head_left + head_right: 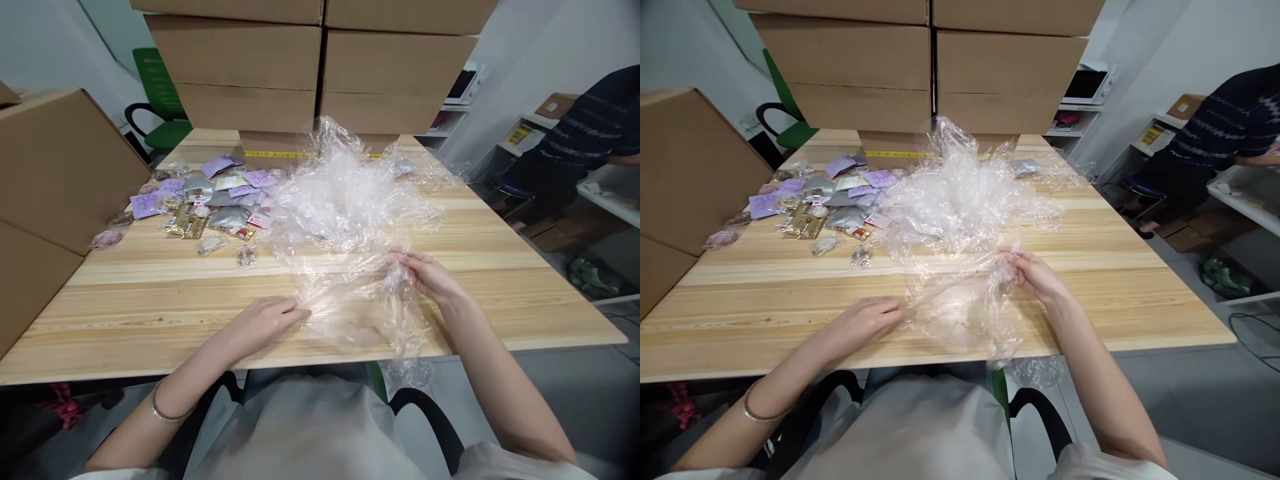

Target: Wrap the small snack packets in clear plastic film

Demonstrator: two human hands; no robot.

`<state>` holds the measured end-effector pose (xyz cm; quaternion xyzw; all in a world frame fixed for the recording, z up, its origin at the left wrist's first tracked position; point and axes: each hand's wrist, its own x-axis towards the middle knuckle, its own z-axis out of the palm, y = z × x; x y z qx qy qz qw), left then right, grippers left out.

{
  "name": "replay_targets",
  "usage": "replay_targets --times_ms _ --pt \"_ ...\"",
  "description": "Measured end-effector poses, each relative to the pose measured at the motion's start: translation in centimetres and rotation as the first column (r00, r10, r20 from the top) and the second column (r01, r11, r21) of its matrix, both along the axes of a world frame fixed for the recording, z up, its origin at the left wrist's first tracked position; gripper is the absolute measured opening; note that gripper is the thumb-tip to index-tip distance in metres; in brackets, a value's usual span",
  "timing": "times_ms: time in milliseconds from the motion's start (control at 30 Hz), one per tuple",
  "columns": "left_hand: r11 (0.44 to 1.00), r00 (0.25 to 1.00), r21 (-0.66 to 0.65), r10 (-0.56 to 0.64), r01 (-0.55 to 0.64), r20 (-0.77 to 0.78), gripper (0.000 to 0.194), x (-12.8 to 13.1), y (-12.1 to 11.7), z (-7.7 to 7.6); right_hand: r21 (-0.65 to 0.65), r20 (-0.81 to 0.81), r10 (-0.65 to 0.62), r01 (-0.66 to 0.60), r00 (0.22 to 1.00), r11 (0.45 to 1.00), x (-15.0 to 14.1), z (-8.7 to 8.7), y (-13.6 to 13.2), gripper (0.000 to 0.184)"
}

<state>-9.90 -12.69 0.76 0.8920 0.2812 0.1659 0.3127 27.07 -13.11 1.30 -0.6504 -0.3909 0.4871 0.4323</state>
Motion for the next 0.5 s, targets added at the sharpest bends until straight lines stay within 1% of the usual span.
replay_targets --times_ms 67,100,133,167,233,300,333,400,433,467,500 --pt "0.998 0.998 0.058 0.028 -0.025 -0.06 0.025 -1.0 -0.1 -0.2 -0.018 0.121 -0.075 0.077 0.99 0.997 1.5 0.0 0.3 0.03" --pt "0.995 0.994 0.099 0.034 -0.024 -0.101 0.026 -1.4 -0.3 -0.2 -0.022 0.218 -0.105 0.112 0.97 0.993 1.9 0.3 0.0 0.032" --pt "0.99 0.989 0.14 0.039 -0.019 -0.143 0.026 -1.7 -0.5 -0.1 -0.021 0.33 -0.122 0.137 0.936 0.99 2.0 0.7 -0.5 0.038" --pt "0.984 0.984 0.178 0.045 -0.014 -0.175 0.026 -1.9 -0.8 0.1 -0.011 0.454 -0.126 0.147 0.882 0.989 1.8 1.2 -1.3 0.047" --pt "0.972 0.984 0.234 0.053 -0.012 -0.169 0.032 -1.7 -1.5 0.9 -0.016 0.689 -0.075 0.118 0.721 0.993 0.3 2.5 -3.2 0.067" --pt "0.965 0.994 0.255 0.086 -0.065 -0.071 0.036 -0.7 -1.9 1.8 -0.08 0.825 0.036 0.053 0.564 0.995 -2.5 3.6 -5.0 0.071" --pt "0.965 0.994 0.242 0.107 -0.101 -0.012 0.035 0.0 -1.9 2.2 -0.121 0.864 0.096 0.02 0.494 0.992 -4.1 3.9 -5.7 0.069" --pt "0.978 0.99 0.155 0.132 -0.138 0.048 0.035 1.8 -1.7 2.2 -0.176 0.907 0.189 -0.067 0.377 0.982 -6.9 4.0 -6.3 0.06" --pt "0.986 0.991 0.097 0.131 -0.134 0.038 0.038 2.7 -1.4 1.8 -0.193 0.913 0.222 -0.119 0.342 0.974 -7.8 3.8 -6.4 0.052" --pt "0.993 0.994 0.037 0.111 -0.112 0.011 0.045 3.5 -1.1 1.3 -0.204 0.913 0.25 -0.171 0.323 0.964 -8.3 3.4 -6.4 0.044" --pt "0.996 0.996 -0.02 0.081 -0.082 -0.025 0.056 4.1 -0.7 0.5 -0.214 0.906 0.278 -0.22 0.32 0.952 -8.4 3.0 -6.5 0.038"
